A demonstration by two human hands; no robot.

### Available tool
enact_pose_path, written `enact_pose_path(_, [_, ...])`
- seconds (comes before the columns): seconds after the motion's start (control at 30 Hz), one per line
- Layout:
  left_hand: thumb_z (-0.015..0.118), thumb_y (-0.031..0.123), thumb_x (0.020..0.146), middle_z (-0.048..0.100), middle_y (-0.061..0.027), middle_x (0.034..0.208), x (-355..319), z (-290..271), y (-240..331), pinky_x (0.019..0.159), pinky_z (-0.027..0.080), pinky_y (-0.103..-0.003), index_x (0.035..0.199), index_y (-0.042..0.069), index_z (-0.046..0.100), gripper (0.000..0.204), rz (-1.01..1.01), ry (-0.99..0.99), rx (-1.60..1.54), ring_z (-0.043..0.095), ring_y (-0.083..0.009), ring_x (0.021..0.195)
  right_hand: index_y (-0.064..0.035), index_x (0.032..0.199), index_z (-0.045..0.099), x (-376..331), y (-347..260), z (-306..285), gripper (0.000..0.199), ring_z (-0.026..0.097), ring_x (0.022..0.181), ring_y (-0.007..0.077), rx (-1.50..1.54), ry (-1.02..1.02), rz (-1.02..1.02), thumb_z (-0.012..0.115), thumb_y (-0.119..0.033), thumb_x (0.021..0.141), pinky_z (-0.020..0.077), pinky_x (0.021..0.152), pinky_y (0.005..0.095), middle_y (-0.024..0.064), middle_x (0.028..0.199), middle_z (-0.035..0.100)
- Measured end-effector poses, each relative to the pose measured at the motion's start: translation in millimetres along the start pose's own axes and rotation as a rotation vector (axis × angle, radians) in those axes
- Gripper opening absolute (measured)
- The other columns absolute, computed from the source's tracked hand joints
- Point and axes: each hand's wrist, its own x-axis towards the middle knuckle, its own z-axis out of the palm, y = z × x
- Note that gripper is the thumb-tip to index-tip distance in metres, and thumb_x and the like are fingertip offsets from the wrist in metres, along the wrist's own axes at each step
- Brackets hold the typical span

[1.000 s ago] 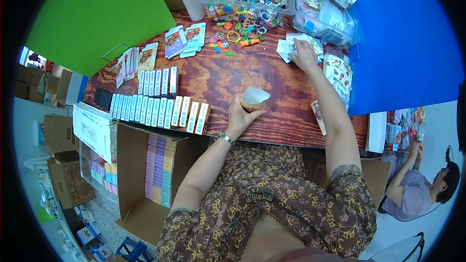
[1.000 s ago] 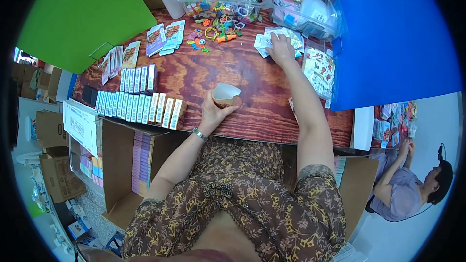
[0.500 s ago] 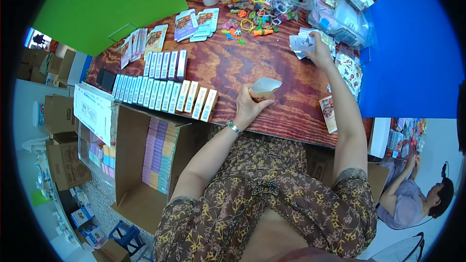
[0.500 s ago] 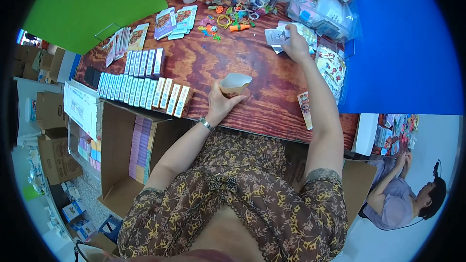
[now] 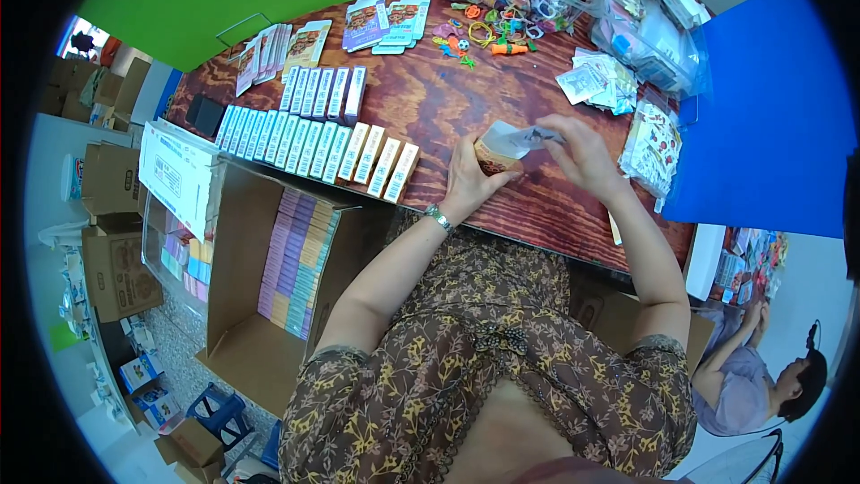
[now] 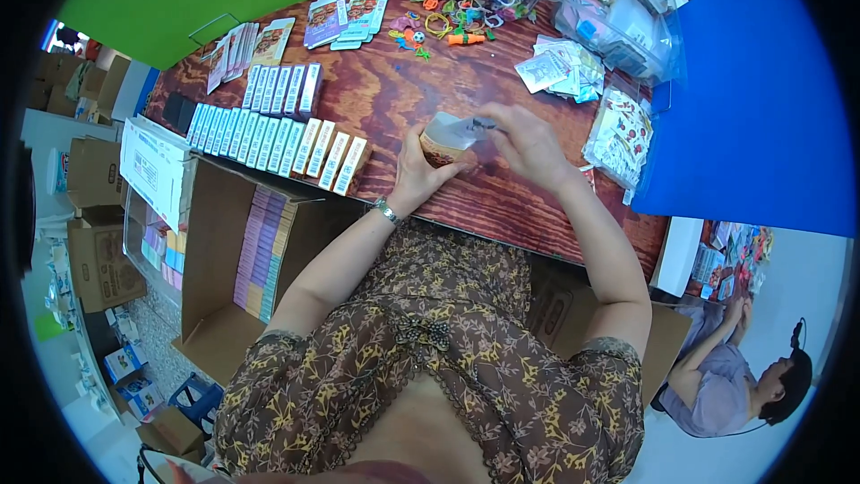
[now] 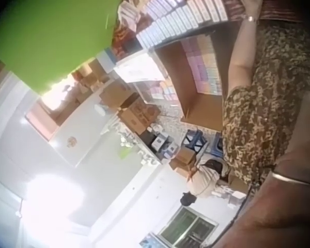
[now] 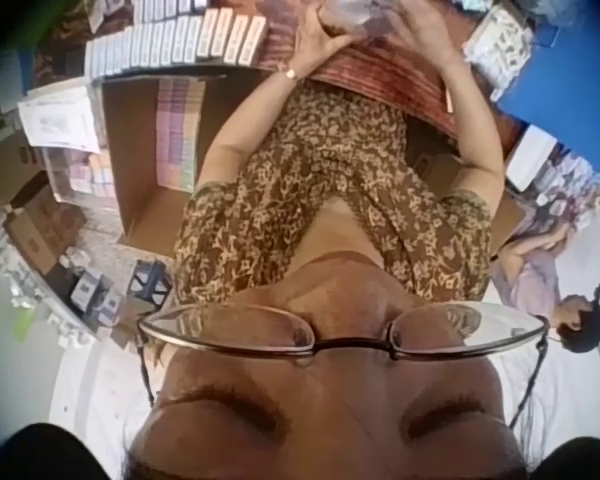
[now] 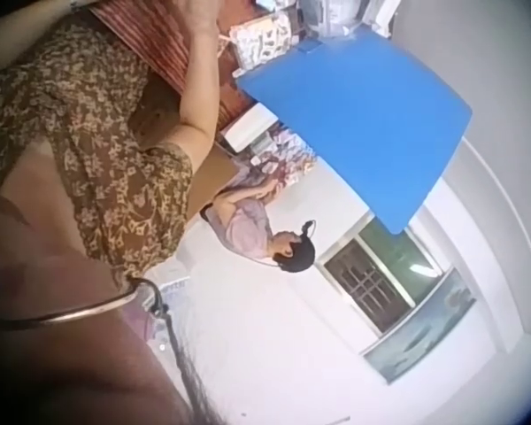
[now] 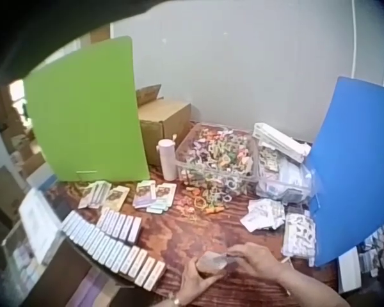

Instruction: Sorting and packing printed cards and small colorful components into containers.

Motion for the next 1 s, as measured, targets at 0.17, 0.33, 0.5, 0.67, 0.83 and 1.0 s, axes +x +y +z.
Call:
enact_pose_path(0.17, [0.093, 0.021, 0.065, 0.057, -0.0185, 0.111, -2.0, 2.2, -0.9, 0.088, 0.047, -0.046, 0.125, 0.001, 0.047, 0.078, 0.122, 0.033, 0.172, 0.056, -0.0372, 0.102, -0.0090, 0.122, 0.064, 15.1, -30.0, 4.2, 0.040, 0.064, 0.086, 0.0319, -0.160, -0.100, -0.075, 0.071, -0.003, 0.082, 0.0541, 0.073, 0.0386, 0.0124, 0.099, 0.065])
enact_pose_path(0.33, [0.091, 0.017, 0.066, 0.056, -0.0189, 0.108, -0.1, 6.2, 0.1, 0.083, 0.044, -0.047, 0.121, 0.002, 0.050, 0.070, 0.219, 0.082, 0.125, 0.054, -0.0394, 0.097, -0.0166, 0.113, 0.070, 14.9, -31.6, 32.5, 0.040, 0.061, 0.080, 0.0219, -0.515, 0.033, -0.315, 0.072, -0.018, 0.073, 0.0513, 0.066, 0.0332, 0.0036, 0.096, 0.065])
enact_pose_path(0.5, [0.091, 0.017, 0.066, 0.056, -0.0195, 0.112, -4.9, 2.4, -9.4, 0.089, 0.046, -0.047, 0.127, 0.002, 0.046, 0.077, 0.151, 0.078, 0.036, 0.055, -0.0395, 0.104, -0.0158, 0.115, 0.070, 31.2, -27.6, 40.1, 0.041, 0.061, 0.088, 0.0219, -0.414, 0.023, -0.366, 0.073, -0.020, 0.074, 0.0517, 0.075, 0.0344, 0.0009, 0.095, 0.065])
enact_pose_path(0.67, [0.091, 0.020, 0.067, 0.055, -0.0199, 0.113, 0.2, 1.3, -13.8, 0.091, 0.046, -0.047, 0.129, 0.002, 0.045, 0.080, 0.116, 0.079, 0.064, 0.055, -0.0393, 0.106, -0.0100, 0.115, 0.069, 44.7, -20.9, 43.0, 0.035, 0.064, 0.084, 0.0261, -0.278, 0.030, -0.283, 0.071, -0.007, 0.080, 0.0537, 0.071, 0.0368, 0.0069, 0.093, 0.065])
enact_pose_path(0.83, [0.093, 0.020, 0.067, 0.056, -0.0191, 0.115, 1.3, -1.1, -12.7, 0.089, 0.048, -0.046, 0.128, 0.000, 0.046, 0.079, 0.075, 0.090, 0.026, 0.057, -0.0373, 0.107, -0.0031, 0.112, 0.067, 56.1, -18.2, 42.5, 0.031, 0.066, 0.079, 0.0302, -0.164, 0.039, -0.160, 0.068, 0.003, 0.082, 0.0546, 0.067, 0.0382, 0.0119, 0.090, 0.065])
enact_pose_path(1.0, [0.092, 0.019, 0.067, 0.056, -0.0192, 0.114, 0.6, -0.2, -16.1, 0.090, 0.049, -0.044, 0.127, 0.001, 0.046, 0.078, 0.061, 0.110, 0.024, 0.058, -0.0368, 0.107, -0.0050, 0.111, 0.069, 50.0, -18.6, 36.7, 0.031, 0.066, 0.081, 0.0272, -0.223, -0.085, -0.194, 0.072, -0.003, 0.080, 0.0544, 0.067, 0.0373, 0.0105, 0.094, 0.065])
